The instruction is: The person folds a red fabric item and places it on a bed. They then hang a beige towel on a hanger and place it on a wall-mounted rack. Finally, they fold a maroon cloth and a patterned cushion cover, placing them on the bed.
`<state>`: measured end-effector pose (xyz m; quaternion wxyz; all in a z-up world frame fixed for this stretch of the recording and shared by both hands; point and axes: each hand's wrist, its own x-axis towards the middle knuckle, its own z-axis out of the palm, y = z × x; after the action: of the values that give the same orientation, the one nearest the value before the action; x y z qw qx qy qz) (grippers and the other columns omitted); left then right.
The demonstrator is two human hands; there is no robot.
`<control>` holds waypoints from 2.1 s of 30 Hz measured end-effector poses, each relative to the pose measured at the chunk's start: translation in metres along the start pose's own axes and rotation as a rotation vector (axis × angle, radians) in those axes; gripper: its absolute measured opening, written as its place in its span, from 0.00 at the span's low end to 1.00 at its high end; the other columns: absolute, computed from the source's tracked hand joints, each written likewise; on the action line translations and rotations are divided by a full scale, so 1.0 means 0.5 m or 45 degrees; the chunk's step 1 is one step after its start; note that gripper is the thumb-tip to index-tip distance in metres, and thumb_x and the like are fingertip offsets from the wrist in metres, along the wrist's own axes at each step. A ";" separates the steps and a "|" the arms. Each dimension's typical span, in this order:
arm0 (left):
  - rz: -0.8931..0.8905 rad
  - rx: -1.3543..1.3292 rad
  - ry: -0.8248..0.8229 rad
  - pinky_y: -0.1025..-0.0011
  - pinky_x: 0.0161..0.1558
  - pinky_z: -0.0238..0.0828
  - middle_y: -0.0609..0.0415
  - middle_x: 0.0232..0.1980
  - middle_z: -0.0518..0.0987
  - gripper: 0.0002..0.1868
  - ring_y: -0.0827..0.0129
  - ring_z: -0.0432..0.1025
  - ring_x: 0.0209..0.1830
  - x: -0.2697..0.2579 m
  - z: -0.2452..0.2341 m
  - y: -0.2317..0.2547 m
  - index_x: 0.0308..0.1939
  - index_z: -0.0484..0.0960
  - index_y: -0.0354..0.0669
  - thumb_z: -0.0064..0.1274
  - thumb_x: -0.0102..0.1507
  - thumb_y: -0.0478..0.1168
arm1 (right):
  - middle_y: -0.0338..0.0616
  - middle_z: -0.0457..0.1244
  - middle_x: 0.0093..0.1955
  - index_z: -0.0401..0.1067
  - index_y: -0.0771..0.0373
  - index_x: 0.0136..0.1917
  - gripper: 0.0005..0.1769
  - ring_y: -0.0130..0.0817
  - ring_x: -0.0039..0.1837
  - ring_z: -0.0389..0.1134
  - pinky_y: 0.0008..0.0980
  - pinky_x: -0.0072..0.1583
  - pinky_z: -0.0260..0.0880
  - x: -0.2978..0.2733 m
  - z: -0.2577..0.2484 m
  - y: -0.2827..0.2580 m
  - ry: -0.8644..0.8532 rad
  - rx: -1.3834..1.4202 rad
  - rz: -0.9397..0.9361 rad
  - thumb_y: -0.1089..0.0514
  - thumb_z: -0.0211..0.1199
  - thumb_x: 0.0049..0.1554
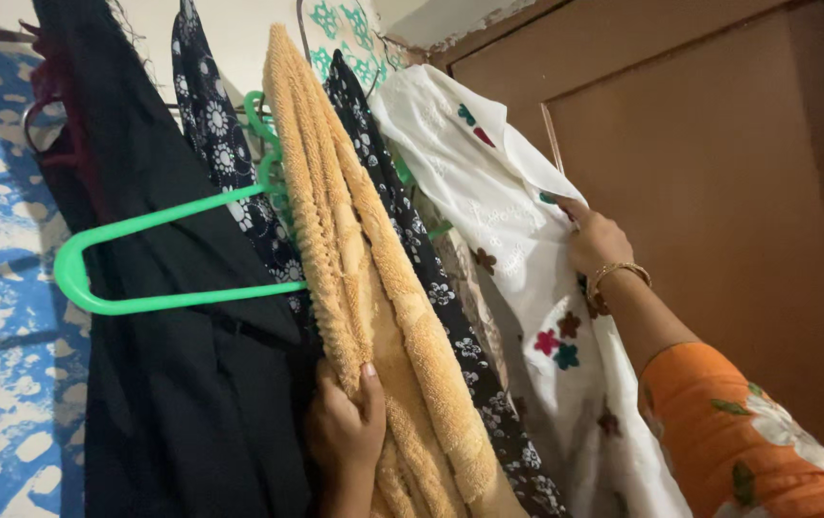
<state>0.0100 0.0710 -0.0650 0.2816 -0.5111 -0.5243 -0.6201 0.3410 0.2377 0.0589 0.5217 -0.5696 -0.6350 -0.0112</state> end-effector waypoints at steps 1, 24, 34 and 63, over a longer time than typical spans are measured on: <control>0.011 -0.021 -0.001 0.55 0.32 0.75 0.38 0.36 0.83 0.26 0.44 0.79 0.33 -0.002 -0.002 0.002 0.56 0.74 0.34 0.49 0.64 0.53 | 0.57 0.68 0.60 0.66 0.28 0.73 0.37 0.58 0.61 0.70 0.53 0.61 0.69 -0.003 0.002 -0.004 -0.011 -0.013 0.007 0.63 0.48 0.56; -0.215 0.041 -0.220 0.53 0.32 0.77 0.38 0.34 0.84 0.25 0.44 0.80 0.35 -0.007 -0.018 0.086 0.52 0.74 0.38 0.49 0.65 0.56 | 0.55 0.63 0.60 0.50 0.40 0.80 0.40 0.55 0.57 0.71 0.50 0.58 0.72 -0.256 0.138 -0.102 -0.123 -0.052 -0.162 0.60 0.56 0.58; -0.232 0.199 -0.322 0.49 0.32 0.74 0.35 0.32 0.82 0.25 0.40 0.78 0.32 -0.023 0.000 0.123 0.47 0.68 0.35 0.53 0.65 0.55 | 0.52 0.57 0.58 0.41 0.41 0.83 0.50 0.51 0.58 0.65 0.46 0.54 0.74 -0.335 0.112 -0.111 -0.136 -0.399 -0.325 0.65 0.57 0.54; 0.001 -0.045 -0.070 0.49 0.52 0.73 0.23 0.54 0.76 0.40 0.31 0.75 0.52 -0.217 -0.089 0.133 0.64 0.59 0.30 0.60 0.52 0.38 | 0.56 0.63 0.57 0.32 0.56 0.84 0.42 0.48 0.43 0.75 0.43 0.37 0.76 -0.552 0.011 -0.018 -0.489 -0.974 -0.437 0.59 0.46 0.63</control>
<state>0.0883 -0.0101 -0.1387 0.2582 -0.5329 -0.5207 -0.6150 0.2774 0.0414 -0.1246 0.1373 -0.5996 -0.7556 -0.2254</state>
